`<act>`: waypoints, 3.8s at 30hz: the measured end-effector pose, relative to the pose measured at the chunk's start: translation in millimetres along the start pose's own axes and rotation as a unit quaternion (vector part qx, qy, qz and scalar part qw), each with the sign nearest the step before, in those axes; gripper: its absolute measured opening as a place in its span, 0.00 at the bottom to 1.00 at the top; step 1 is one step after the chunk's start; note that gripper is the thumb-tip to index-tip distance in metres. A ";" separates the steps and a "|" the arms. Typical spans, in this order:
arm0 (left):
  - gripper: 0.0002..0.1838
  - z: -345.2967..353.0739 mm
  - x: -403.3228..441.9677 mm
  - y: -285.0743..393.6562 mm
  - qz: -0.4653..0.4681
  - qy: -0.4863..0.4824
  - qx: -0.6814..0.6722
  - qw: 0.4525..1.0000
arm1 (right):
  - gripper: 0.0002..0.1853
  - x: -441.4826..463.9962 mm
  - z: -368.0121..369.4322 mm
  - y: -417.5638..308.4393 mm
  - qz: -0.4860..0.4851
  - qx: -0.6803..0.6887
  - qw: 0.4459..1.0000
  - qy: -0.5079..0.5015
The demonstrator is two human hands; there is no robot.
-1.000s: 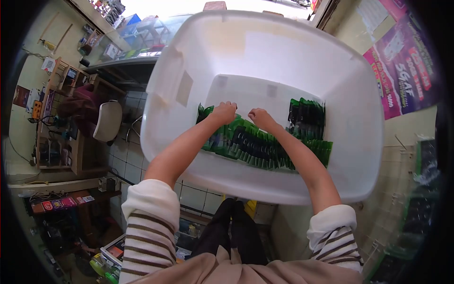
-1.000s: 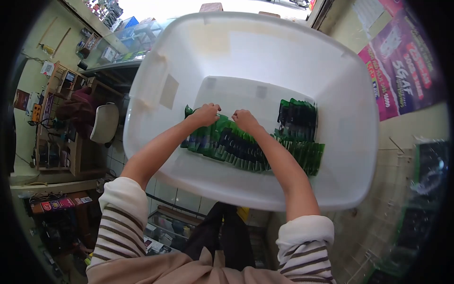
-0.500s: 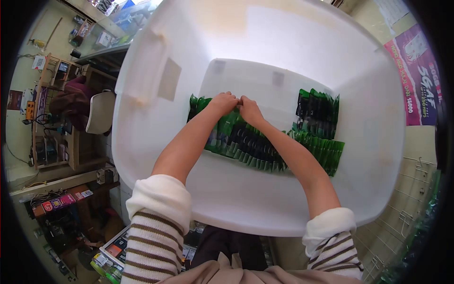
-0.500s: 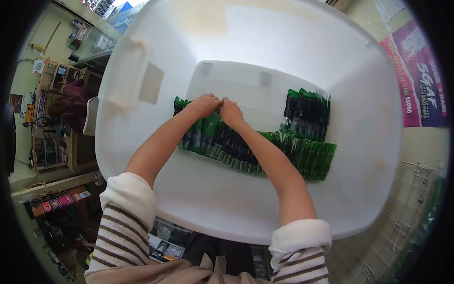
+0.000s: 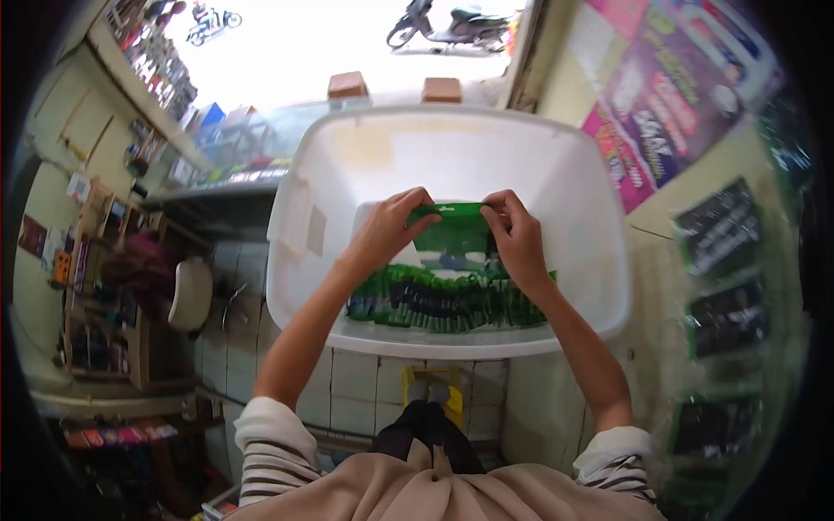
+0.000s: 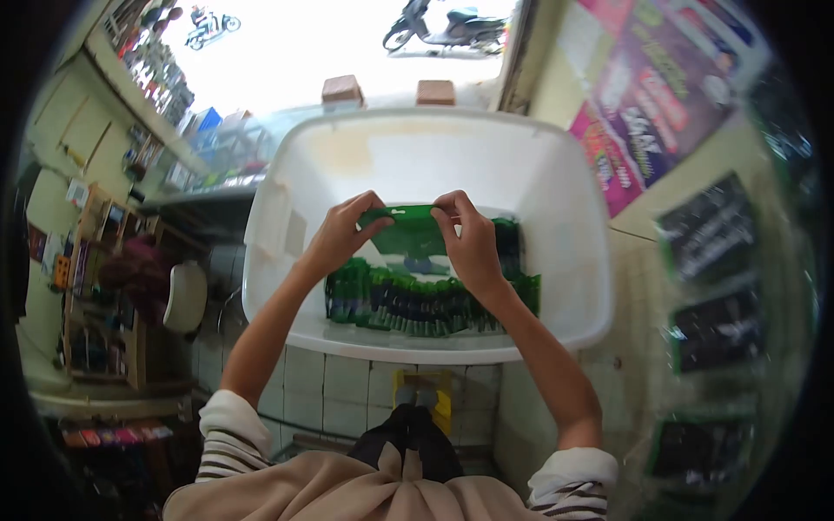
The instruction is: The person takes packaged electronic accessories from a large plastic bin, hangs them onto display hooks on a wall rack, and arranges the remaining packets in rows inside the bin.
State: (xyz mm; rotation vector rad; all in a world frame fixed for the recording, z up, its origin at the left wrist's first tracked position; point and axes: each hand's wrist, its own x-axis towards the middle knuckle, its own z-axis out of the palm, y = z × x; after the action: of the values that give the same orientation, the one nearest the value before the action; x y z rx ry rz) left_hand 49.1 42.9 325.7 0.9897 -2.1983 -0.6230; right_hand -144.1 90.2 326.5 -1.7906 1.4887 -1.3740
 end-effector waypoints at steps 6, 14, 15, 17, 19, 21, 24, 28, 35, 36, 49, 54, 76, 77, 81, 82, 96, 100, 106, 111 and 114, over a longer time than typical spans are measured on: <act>0.10 10.8 10.6 126.3 0.011 0.011 -0.198 0.980 | 0.30 -76.2 -85.7 -93.0 -0.148 -0.297 0.936 0.120; 0.13 76.6 -28.3 227.7 -0.021 -0.190 -0.436 0.880 | 0.30 -191.3 -120.0 -99.7 -0.026 -0.261 0.949 0.177; 0.14 74.8 -37.2 248.0 -0.052 -0.216 -0.491 0.842 | 0.27 -207.2 -125.2 -91.0 -0.031 -0.234 0.951 0.201; 0.16 85.6 -51.2 266.1 -0.079 -0.284 -0.545 0.785 | 0.25 -236.0 -137.8 -95.0 -0.021 -0.190 0.952 0.241; 0.15 113.7 -57.4 270.0 -0.022 -0.301 -0.465 0.832 | 0.24 -263.3 -152.2 -102.8 0.023 -0.122 0.954 0.274; 0.12 136.9 -62.7 284.3 0.075 -0.279 -0.317 0.903 | 0.23 -295.2 -164.0 -104.8 0.060 -0.106 0.945 0.304; 0.10 187.6 -77.8 295.5 0.270 -0.175 -0.293 0.900 | 0.21 -342.8 -178.3 -112.6 0.134 -0.096 0.924 0.345; 0.08 215.8 -110.7 317.3 0.173 -0.370 -0.437 0.802 | 0.20 -400.5 -190.6 -129.3 0.151 -0.117 0.893 0.408; 0.08 210.5 -155.1 386.8 0.400 -0.433 -0.360 0.724 | 0.19 -491.8 -154.6 -168.5 0.353 -0.070 0.753 0.551; 0.09 212.5 -161.1 394.2 0.434 -0.460 -0.363 0.684 | 0.19 -500.6 -148.4 -169.9 0.356 -0.074 0.743 0.562; 0.20 266.6 -305.9 392.2 0.394 -0.543 -0.395 0.627 | 0.19 -602.9 -98.3 -160.2 0.293 -0.227 0.548 0.750; 0.19 283.0 -310.8 382.7 0.420 -0.463 -0.393 0.675 | 0.20 -604.3 -112.3 -144.3 0.300 -0.289 0.550 0.723; 0.35 432.9 -317.3 441.8 0.417 -0.405 -0.360 0.730 | 0.21 -646.8 -245.8 -32.7 0.295 -0.370 0.555 0.684; 0.34 435.6 -317.6 442.6 0.418 -0.400 -0.362 0.731 | 0.21 -646.8 -248.2 -30.7 0.294 -0.369 0.559 0.682; 0.34 432.2 -314.4 444.3 0.422 -0.391 -0.357 0.736 | 0.23 -651.9 -249.9 -22.2 0.293 -0.346 0.578 0.679; 0.34 428.6 -312.6 444.2 0.419 -0.388 -0.356 0.740 | 0.24 -654.1 -249.1 -19.7 0.299 -0.338 0.580 0.678; 0.17 237.4 -321.9 17.9 0.023 -0.540 -0.056 0.840 | 0.09 -647.6 40.7 4.1 0.392 -0.310 0.839 0.216; 0.11 134.9 -335.7 -67.7 -0.129 -0.299 -0.027 0.945 | 0.08 -646.7 39.1 62.7 0.299 -0.262 0.917 0.032; 0.10 55.5 -286.5 -10.4 -0.119 0.015 -0.053 0.991 | 0.05 -394.5 -2.6 52.4 0.144 -0.146 0.978 0.023; 0.10 3.3 -190.7 16.2 -0.014 0.164 -0.101 0.981 | 0.07 -187.7 13.8 -1.4 -0.065 -0.008 0.998 0.021; 0.07 2.9 -131.6 -9.8 -0.103 0.168 -0.206 0.959 | 0.06 -105.4 46.5 9.0 -0.098 0.018 0.994 -0.052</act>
State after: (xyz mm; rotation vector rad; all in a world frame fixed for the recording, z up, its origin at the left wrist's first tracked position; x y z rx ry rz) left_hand 119.1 140.3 270.5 1.0174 -1.5974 -0.8921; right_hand -100.4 171.4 256.9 -1.9966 1.2536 -1.3673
